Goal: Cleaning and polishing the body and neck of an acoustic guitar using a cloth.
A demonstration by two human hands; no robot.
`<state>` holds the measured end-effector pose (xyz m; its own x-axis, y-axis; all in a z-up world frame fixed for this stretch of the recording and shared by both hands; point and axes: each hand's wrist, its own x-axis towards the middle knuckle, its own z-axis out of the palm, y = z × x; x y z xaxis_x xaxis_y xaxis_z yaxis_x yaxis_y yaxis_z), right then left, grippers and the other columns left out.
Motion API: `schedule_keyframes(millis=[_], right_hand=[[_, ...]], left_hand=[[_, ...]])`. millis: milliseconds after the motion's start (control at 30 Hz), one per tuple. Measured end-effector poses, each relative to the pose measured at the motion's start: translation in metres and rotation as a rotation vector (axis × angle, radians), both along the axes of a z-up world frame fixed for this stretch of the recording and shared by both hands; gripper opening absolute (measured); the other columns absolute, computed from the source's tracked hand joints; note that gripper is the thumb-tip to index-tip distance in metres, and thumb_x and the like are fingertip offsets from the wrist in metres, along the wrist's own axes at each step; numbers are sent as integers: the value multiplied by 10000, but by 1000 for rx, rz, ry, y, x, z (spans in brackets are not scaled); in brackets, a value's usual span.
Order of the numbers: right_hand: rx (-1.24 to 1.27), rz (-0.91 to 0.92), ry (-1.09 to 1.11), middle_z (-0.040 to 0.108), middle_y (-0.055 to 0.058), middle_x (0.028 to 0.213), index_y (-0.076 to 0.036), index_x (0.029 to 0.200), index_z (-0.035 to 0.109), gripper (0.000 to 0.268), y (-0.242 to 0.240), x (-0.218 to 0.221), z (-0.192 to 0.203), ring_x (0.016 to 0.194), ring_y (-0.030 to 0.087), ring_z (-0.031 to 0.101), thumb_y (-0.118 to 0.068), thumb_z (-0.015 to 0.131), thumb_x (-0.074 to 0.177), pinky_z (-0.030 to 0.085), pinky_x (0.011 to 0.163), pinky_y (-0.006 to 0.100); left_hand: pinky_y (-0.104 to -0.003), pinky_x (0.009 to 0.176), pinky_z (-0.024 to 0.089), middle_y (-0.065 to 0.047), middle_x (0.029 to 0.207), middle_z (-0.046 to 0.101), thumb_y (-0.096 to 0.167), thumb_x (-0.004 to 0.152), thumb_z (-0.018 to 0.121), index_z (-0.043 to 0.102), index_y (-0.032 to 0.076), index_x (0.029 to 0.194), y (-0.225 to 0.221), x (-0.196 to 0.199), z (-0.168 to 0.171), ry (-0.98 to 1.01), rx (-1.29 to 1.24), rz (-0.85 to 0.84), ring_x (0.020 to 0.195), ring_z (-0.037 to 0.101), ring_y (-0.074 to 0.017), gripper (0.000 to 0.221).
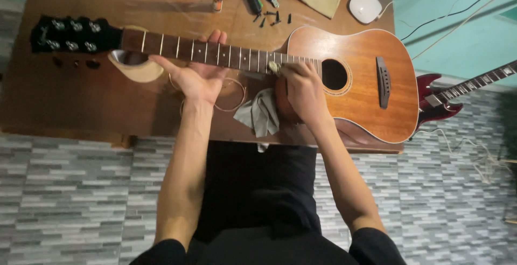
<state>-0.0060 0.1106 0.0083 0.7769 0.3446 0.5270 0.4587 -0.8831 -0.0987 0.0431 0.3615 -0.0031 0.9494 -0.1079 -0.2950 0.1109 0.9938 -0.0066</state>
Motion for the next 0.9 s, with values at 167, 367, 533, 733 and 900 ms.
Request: schedule_keyframes(millis=[167,367,533,733,900], right_hand=[[18,-2,-12,701,99,939,-72,942,788,225,2,50,-5,856,345,654,15,596,864,563,757,380],[-62,-53,10,670,72,1045,-74,1009,768,196,4,-12,1,977,306,642,-41,626,878,559,844,359],[-3,-63,-9,689,110,952,-60,994,792,229,-9,44,-4,862,337,655,11,600,893,578,718,392],[-34,-20,-39,685,88,920,-101,989,804,195,-6,-12,9,868,312,663,-4,649,923,562,795,352],[8,-104,-92,666,83,846,-125,942,803,175,-26,34,-7,794,314,652,-15,672,902,563,732,383]], left_hand=[[-701,1118,445,-281,1134,732,876,610,518,707,-12,1008,-2,4,-5,-25,29,-10,1214,651,-438,991],[-710,1095,466,-298,1035,733,857,643,520,698,-33,973,-5,3,4,-50,-26,-2,1146,667,-459,966],[-661,1088,492,-267,1002,711,841,607,582,687,-34,970,-3,1,5,-64,-26,-2,1127,659,-436,952],[-667,1063,495,-259,965,711,846,618,562,695,-24,955,0,3,-6,-46,-15,8,1099,668,-438,943],[-643,1056,504,-268,951,697,826,628,579,689,-41,947,-3,0,1,-61,-35,-3,1080,658,-446,930]])
